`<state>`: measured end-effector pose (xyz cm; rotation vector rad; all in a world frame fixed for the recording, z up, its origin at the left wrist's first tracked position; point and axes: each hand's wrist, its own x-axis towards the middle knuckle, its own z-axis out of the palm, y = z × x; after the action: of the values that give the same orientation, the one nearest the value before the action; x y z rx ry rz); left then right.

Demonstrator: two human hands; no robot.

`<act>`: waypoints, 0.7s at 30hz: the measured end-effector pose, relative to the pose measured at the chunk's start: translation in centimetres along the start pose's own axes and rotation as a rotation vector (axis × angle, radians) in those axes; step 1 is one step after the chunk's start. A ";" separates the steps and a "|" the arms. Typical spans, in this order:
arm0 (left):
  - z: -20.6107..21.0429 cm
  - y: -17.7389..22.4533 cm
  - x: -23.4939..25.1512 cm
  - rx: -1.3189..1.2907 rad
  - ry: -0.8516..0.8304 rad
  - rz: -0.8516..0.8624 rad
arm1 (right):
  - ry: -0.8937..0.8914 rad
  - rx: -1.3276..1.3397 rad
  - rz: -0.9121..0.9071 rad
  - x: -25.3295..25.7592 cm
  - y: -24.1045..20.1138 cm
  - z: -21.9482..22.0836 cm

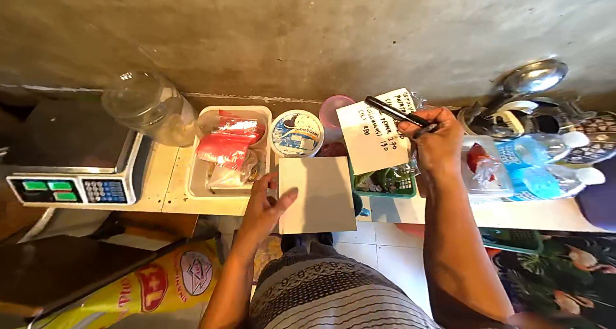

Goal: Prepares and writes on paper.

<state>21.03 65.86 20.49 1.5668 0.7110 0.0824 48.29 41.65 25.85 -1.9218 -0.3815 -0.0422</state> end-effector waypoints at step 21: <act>3.3 1.5 -3.8 1.027 -0.048 0.657 | 0.345 -0.274 -0.033 2.1 3.4 -8.7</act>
<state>20.05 61.18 22.73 2.7360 0.1305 0.1796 52.51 33.16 26.53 -2.1276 -0.1810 -0.4620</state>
